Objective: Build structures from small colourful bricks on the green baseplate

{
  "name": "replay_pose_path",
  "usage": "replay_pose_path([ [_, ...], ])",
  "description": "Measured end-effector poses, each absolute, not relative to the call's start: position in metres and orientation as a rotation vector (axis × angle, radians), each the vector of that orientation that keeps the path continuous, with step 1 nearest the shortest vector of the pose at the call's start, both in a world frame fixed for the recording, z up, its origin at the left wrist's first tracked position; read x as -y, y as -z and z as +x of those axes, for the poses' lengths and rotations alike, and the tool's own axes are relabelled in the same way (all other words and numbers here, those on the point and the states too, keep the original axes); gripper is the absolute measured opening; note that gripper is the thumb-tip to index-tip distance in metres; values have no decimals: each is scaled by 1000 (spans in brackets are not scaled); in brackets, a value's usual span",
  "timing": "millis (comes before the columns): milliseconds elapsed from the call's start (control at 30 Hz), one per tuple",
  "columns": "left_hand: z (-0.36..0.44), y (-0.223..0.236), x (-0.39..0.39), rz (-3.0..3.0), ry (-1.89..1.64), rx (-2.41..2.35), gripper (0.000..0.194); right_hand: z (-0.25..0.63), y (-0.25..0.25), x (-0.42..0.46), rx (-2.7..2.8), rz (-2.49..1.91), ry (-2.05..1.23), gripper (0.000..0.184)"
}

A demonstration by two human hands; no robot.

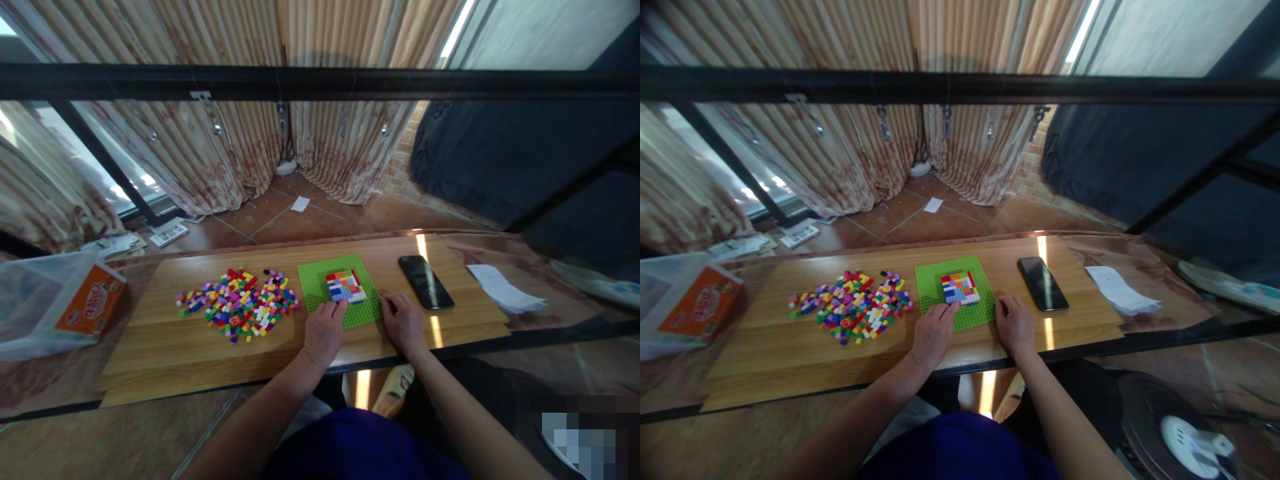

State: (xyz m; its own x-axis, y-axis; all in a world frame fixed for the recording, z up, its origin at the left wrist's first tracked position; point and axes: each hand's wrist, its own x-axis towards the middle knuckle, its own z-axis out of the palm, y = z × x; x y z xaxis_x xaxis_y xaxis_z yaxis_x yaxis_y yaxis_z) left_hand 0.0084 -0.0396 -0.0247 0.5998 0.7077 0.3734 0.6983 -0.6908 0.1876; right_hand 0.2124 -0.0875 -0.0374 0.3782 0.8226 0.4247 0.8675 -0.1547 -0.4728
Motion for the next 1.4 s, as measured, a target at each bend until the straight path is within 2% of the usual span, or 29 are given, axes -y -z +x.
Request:
replay_pose_path([
  [300,11,7,37,2644,-570,-1237,29,215,40,87,1478,-1998,92,29],
  [467,-5,-1,50,2608,-618,-1194,37,217,41,87,1498,-1997,131,30],
  [633,-50,2,72,2490,-760,-1244,16,218,42,88,1494,-1985,127,31],
  [933,-125,6,62,2387,-913,-1545,17,217,38,90,1491,-1983,99,34],
  [1167,-124,6,41,2429,-872,-1607,15,217,38,90,1487,-1986,113,35],
  [1400,-107,-1,22,2586,-646,-1458,27,218,40,90,1481,-2003,118,34],
])
